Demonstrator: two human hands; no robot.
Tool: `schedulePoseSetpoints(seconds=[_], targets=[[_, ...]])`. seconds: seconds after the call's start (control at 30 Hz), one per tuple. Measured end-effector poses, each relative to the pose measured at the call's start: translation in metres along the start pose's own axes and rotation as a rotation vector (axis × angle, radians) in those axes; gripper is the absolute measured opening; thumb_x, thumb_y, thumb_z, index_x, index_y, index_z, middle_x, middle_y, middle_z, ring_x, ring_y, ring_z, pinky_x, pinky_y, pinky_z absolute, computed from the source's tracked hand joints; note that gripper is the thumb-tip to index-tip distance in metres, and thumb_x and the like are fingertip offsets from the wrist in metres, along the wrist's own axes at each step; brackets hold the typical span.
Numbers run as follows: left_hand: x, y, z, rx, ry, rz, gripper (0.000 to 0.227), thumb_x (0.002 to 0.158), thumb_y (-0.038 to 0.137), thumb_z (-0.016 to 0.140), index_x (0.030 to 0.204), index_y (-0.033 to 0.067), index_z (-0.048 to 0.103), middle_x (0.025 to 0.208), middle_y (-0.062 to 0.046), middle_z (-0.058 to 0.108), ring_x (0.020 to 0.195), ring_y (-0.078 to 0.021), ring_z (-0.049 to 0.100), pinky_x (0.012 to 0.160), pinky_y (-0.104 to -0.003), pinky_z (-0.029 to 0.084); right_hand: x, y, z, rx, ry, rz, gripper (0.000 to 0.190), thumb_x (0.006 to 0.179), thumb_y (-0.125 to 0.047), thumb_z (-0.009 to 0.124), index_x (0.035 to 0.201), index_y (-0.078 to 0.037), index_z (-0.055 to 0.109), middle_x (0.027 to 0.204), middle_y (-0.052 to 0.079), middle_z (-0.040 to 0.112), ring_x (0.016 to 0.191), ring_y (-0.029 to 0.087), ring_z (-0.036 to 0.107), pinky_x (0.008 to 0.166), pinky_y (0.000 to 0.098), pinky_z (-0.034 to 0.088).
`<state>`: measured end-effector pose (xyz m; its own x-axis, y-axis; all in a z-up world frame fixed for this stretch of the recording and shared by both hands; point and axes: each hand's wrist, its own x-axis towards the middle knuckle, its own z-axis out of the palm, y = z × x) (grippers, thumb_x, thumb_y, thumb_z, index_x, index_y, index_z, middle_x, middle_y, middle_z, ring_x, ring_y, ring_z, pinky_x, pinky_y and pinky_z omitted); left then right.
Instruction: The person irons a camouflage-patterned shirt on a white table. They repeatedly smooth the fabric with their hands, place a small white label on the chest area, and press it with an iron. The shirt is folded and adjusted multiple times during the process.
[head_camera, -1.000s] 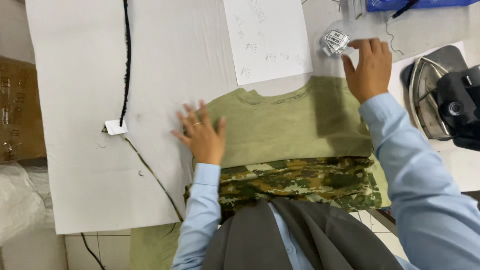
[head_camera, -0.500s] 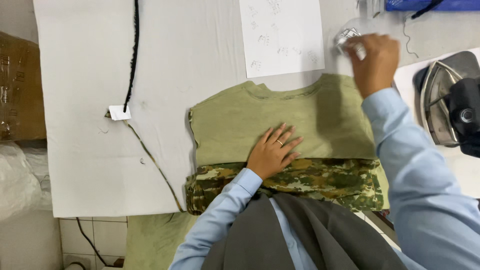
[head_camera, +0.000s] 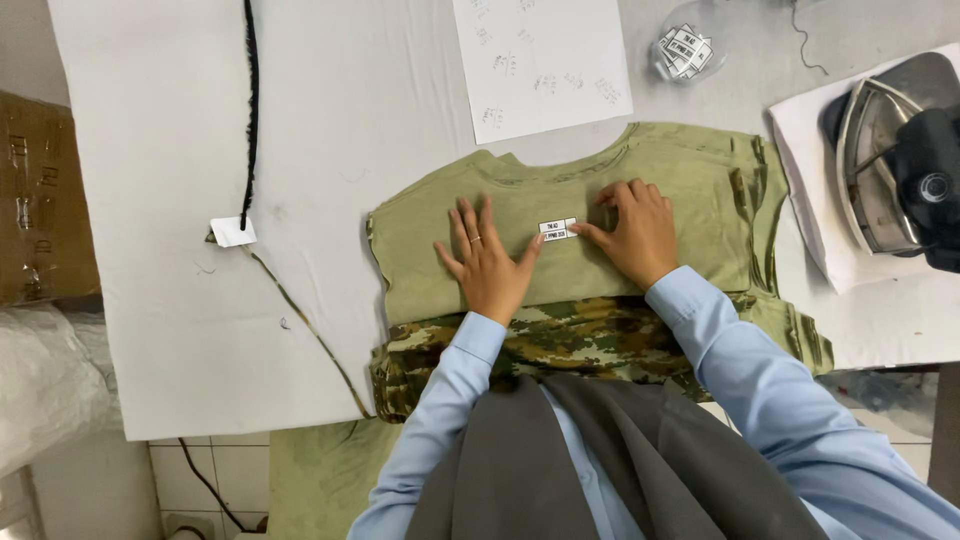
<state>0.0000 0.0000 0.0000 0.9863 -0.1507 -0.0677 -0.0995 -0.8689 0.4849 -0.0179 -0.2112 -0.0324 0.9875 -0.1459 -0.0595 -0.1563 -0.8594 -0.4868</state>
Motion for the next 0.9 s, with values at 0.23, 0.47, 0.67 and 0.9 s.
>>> schedulePoseSetpoints(seconds=[0.23,0.47,0.67,0.9], targets=[[0.010,0.002,0.000,0.152,-0.075,-0.090,0.096,0.079,0.060,0.067,0.152,0.0140,0.025,0.159,-0.018,0.019,0.148,-0.0327,0.013,0.107,-0.070,0.005,-0.003,-0.002,-0.001,0.063,0.000,0.059,0.047,0.075,-0.048,0.079,0.101,-0.016,0.057,0.093,0.003,0.051,0.095,0.029,0.053,0.083,0.0424,0.038],[0.009,-0.004,0.009,0.166,-0.034,-0.076,0.096,0.079,0.063,0.066,0.152,0.0157,0.025,0.160,-0.015,0.019,0.148,-0.0323,0.016,0.107,-0.070,0.004,-0.003,-0.002,-0.003,0.063,-0.006,0.056,0.046,0.075,-0.052,0.078,0.101,-0.018,0.059,0.094,0.003,0.052,0.096,0.028,0.053,0.083,0.0418,0.039],[0.008,-0.001,0.011,0.163,-0.028,-0.075,0.093,0.081,0.058,0.067,0.152,0.0153,0.023,0.160,-0.015,0.018,0.148,-0.0359,0.014,0.105,-0.075,0.006,-0.003,-0.003,-0.001,0.065,0.020,0.041,0.048,0.076,-0.055,0.077,0.099,-0.017,0.059,0.093,0.003,0.052,0.095,0.028,0.053,0.083,0.0417,0.038],[0.009,-0.001,0.000,0.106,-0.024,-0.087,0.083,0.093,0.047,0.055,0.155,0.0144,0.011,0.161,-0.014,0.015,0.148,-0.0392,0.010,0.103,-0.078,0.005,0.004,0.030,-0.033,0.075,0.058,-0.053,0.049,0.083,-0.056,0.068,0.105,-0.013,0.060,0.091,0.009,0.058,0.095,0.033,0.060,0.082,0.0464,0.043]])
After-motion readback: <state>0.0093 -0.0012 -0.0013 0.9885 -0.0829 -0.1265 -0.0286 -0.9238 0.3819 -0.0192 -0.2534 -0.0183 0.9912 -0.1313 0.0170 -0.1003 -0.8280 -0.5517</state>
